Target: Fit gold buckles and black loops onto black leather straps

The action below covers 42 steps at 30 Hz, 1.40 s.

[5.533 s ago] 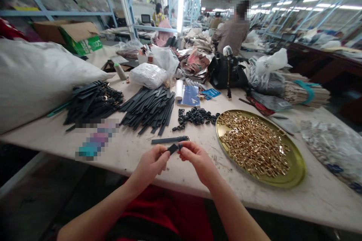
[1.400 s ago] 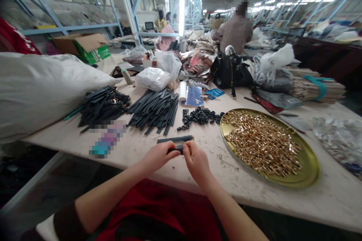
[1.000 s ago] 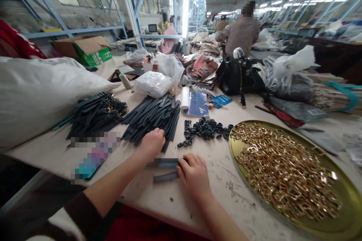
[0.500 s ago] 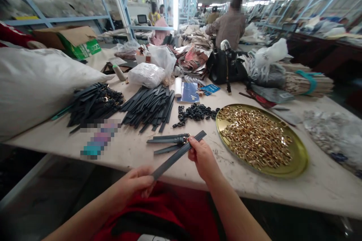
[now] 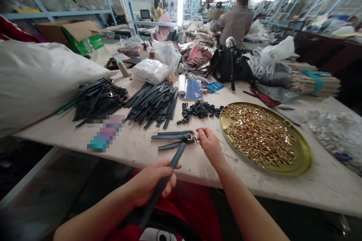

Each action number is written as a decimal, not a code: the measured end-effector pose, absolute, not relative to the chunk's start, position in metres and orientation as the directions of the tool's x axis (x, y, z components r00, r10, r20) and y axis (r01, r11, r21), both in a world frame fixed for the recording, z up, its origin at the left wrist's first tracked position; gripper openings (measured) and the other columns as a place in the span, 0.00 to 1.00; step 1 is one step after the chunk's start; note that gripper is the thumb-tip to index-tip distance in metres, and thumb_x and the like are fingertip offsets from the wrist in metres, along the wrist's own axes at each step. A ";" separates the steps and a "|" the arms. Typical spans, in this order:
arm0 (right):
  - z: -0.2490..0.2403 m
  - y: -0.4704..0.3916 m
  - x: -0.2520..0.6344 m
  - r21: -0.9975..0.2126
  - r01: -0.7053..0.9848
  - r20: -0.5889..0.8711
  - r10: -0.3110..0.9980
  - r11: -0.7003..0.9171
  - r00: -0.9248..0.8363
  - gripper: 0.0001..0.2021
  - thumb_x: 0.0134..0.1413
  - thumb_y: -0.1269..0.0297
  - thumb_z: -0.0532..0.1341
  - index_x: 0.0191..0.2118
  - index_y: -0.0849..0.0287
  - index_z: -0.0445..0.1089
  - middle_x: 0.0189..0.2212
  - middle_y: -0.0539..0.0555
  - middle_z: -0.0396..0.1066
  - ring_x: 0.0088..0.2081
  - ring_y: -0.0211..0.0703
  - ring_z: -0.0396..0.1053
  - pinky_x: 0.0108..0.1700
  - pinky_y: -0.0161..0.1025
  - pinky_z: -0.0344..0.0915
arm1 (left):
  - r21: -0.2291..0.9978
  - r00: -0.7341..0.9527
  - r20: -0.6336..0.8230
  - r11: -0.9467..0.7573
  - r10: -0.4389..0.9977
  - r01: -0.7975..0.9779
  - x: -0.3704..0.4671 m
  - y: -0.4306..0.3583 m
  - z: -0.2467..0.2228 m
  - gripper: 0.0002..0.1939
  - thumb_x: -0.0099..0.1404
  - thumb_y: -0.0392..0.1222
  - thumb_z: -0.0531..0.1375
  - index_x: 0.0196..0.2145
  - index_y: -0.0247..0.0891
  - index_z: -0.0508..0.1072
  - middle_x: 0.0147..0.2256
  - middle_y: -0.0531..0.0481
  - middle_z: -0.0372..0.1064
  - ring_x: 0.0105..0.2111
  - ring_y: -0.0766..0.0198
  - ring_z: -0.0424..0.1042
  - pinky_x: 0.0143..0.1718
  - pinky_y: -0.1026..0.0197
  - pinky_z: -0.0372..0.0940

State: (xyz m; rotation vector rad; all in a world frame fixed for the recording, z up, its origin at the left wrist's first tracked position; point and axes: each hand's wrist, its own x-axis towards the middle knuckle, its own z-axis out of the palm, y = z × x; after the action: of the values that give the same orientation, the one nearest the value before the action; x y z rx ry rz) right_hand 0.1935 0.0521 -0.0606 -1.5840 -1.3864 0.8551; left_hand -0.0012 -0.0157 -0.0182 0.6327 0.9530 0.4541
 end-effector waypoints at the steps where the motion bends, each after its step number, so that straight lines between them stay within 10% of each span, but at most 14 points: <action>1: -0.064 0.066 0.198 -0.885 0.464 0.050 0.988 -0.024 0.148 0.15 0.51 0.54 0.49 0.34 0.60 0.63 0.21 0.48 0.62 0.20 0.36 0.58 0.24 0.36 0.57 | 0.669 0.496 -0.614 0.738 0.615 -0.088 -0.002 -0.012 -0.020 0.15 0.54 0.34 0.50 0.41 0.32 0.62 0.18 0.54 0.65 0.13 0.73 0.60 0.13 0.71 0.52; 9: -0.086 0.141 0.206 -0.689 0.718 0.142 0.990 0.095 0.005 0.07 0.46 0.68 0.53 0.32 0.60 0.66 0.31 0.55 0.66 0.33 0.45 0.64 0.39 0.42 0.58 | 0.640 0.375 -0.645 0.739 0.666 -0.210 -0.011 0.029 -0.031 0.21 0.47 0.27 0.49 0.42 0.31 0.61 0.29 0.50 0.66 0.20 0.72 0.65 0.20 0.69 0.60; 15: -0.080 0.153 0.194 -0.525 0.831 0.094 0.983 0.184 -0.158 0.09 0.51 0.66 0.54 0.37 0.58 0.68 0.34 0.53 0.63 0.28 0.38 0.64 0.34 0.36 0.60 | 0.644 0.427 -0.614 0.734 0.664 -0.216 -0.012 0.052 -0.039 0.13 0.59 0.40 0.49 0.42 0.34 0.62 0.18 0.57 0.60 0.12 0.76 0.50 0.13 0.72 0.49; 25: -0.075 0.151 0.200 -0.401 0.873 0.100 0.960 0.278 -0.261 0.08 0.51 0.68 0.54 0.37 0.59 0.67 0.34 0.55 0.67 0.32 0.42 0.65 0.35 0.38 0.58 | 0.640 0.453 -0.624 0.749 0.636 -0.169 -0.008 0.051 -0.038 0.14 0.56 0.36 0.49 0.41 0.34 0.62 0.24 0.52 0.67 0.14 0.73 0.61 0.13 0.71 0.53; 31: -0.054 0.099 0.195 -0.966 0.235 -0.122 0.992 -0.108 -0.043 0.14 0.49 0.52 0.57 0.33 0.58 0.66 0.21 0.48 0.65 0.24 0.37 0.63 0.30 0.37 0.61 | 0.810 0.450 -0.509 0.586 0.733 -0.038 -0.006 0.031 -0.032 0.12 0.59 0.38 0.47 0.40 0.34 0.62 0.23 0.55 0.65 0.13 0.74 0.58 0.15 0.70 0.52; 36: -0.039 0.039 0.171 -0.858 -0.355 -0.343 0.929 -0.370 -0.139 0.13 0.41 0.55 0.65 0.31 0.58 0.70 0.26 0.47 0.69 0.24 0.30 0.65 0.31 0.32 0.64 | 0.940 0.378 -0.273 0.161 0.884 0.302 -0.004 0.016 -0.029 0.16 0.63 0.50 0.46 0.32 0.36 0.66 0.15 0.58 0.57 0.15 0.70 0.57 0.19 0.68 0.51; 42: -0.039 0.005 0.165 -0.853 -0.388 -0.339 0.936 -0.350 -0.100 0.15 0.36 0.59 0.68 0.34 0.58 0.72 0.24 0.48 0.71 0.24 0.33 0.66 0.32 0.35 0.64 | 0.807 0.398 -0.118 -0.145 0.910 0.572 -0.010 0.001 -0.018 0.15 0.63 0.45 0.46 0.31 0.38 0.70 0.23 0.53 0.65 0.24 0.66 0.63 0.26 0.66 0.51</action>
State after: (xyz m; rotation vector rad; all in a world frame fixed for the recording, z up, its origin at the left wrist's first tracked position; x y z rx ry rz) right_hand 0.1646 0.0047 -0.0387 -1.1234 -0.7215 1.6530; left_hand -0.0099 0.0014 -0.0178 1.8334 1.2809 0.5183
